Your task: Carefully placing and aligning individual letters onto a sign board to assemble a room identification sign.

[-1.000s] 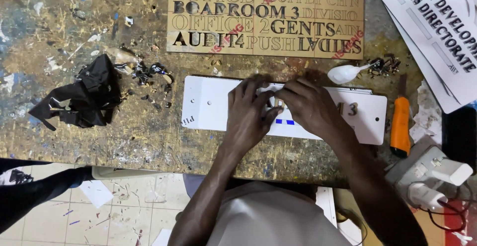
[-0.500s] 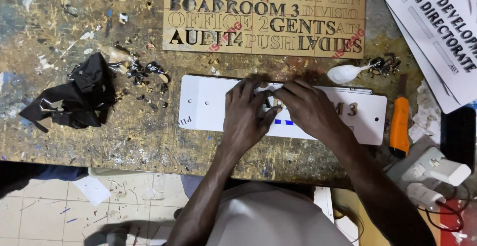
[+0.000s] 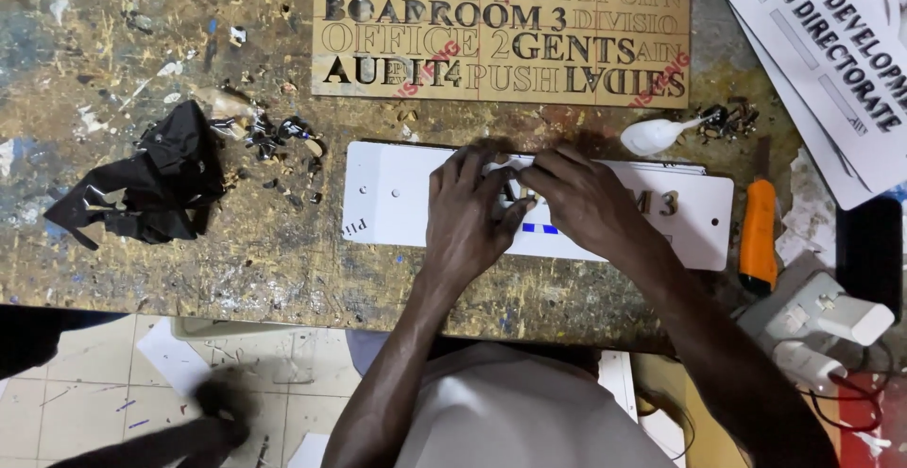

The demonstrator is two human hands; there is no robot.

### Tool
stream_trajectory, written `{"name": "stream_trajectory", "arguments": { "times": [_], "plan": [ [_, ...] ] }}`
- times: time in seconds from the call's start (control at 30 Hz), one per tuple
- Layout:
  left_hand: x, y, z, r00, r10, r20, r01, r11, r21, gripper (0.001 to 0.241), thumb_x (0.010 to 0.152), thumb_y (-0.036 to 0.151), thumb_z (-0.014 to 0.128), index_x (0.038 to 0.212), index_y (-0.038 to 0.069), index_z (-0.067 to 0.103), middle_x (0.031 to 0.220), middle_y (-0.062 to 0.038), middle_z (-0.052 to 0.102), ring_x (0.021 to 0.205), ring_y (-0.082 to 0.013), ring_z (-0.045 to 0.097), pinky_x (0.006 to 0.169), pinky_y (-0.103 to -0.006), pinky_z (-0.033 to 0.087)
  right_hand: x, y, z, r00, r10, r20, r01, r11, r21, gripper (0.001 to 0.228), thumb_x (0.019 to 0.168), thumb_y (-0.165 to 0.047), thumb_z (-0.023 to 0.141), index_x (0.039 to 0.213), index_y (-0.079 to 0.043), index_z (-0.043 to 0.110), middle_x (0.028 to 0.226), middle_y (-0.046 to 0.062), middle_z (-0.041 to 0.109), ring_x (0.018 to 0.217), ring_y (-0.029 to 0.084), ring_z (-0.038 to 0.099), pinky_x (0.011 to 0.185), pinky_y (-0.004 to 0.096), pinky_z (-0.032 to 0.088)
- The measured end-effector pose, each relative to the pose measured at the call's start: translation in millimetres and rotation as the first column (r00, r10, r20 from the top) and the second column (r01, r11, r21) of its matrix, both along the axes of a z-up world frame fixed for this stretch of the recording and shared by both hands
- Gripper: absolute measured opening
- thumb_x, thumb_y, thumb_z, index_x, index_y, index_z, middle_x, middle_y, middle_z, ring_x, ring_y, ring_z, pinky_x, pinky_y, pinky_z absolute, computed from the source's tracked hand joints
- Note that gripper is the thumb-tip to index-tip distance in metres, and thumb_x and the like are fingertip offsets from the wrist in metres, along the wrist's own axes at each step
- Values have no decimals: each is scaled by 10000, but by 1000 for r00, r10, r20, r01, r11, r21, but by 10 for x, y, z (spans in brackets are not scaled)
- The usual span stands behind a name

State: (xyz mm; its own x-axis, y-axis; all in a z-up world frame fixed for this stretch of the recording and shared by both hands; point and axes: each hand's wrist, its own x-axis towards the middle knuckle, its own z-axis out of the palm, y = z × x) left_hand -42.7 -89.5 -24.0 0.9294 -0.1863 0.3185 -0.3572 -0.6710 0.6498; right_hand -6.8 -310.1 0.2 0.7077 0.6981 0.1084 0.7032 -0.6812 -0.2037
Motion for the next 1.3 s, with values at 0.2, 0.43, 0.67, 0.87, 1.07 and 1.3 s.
{"name": "stream_trajectory", "arguments": {
  "times": [0.2,0.43,0.67,0.87,1.07,1.3],
  "plan": [
    [-6,8,132,1000,-14,-9,14,1000,-19,409,941,408,905,1239,138,829,1371,-89,664,1437,-438,573,1123,-602,446,-62,0,347,979,-92,-180,131,967,219,133,1079,-9,661,1189,-70,702,1029,117,686,980,409,723,812,506,612],
    [-7,3,-1,1000,-6,1,6,1000,-5,415,941,422,911,1244,151,824,1372,-82,668,1429,-443,582,1135,-608,444,41,39,158,1000,0,11,-1,998,67,117,1072,-18,718,1152,-95,756,1045,87,714,1008,334,755,842,434,619],
    [-4,-6,-51,1000,7,19,-7,1000,0,424,921,427,910,1240,163,822,1362,-59,670,1427,-416,586,1144,-584,444,22,42,151,996,34,79,-31,999,-45,208,1033,-25,746,1207,-133,781,1078,72,716,1049,298,752,846,420,610],
    [-22,7,-1,1000,-2,11,2,1000,5,426,937,434,896,1243,148,820,1360,-72,670,1411,-426,594,1138,-587,446,90,2,135,999,32,-29,-32,999,-18,273,1009,25,710,1241,-100,783,1033,88,712,963,338,747,775,454,585],
    [-23,-1,6,1000,-15,-8,15,1000,-2,430,939,421,896,1258,142,824,1353,-88,675,1406,-437,594,1138,-593,440,105,46,366,998,4,-55,-4,1000,3,244,1066,-18,680,1278,-119,744,972,54,692,906,323,748,687,436,568],
    [0,-16,-53,1000,-1,-7,1,1000,2,453,920,439,907,1249,140,818,1392,-66,663,1417,-425,586,1152,-591,437,132,27,112,986,96,140,-81,990,-112,185,1028,11,709,1125,-129,780,977,25,669,861,259,704,612,379,547]
  ]
}}
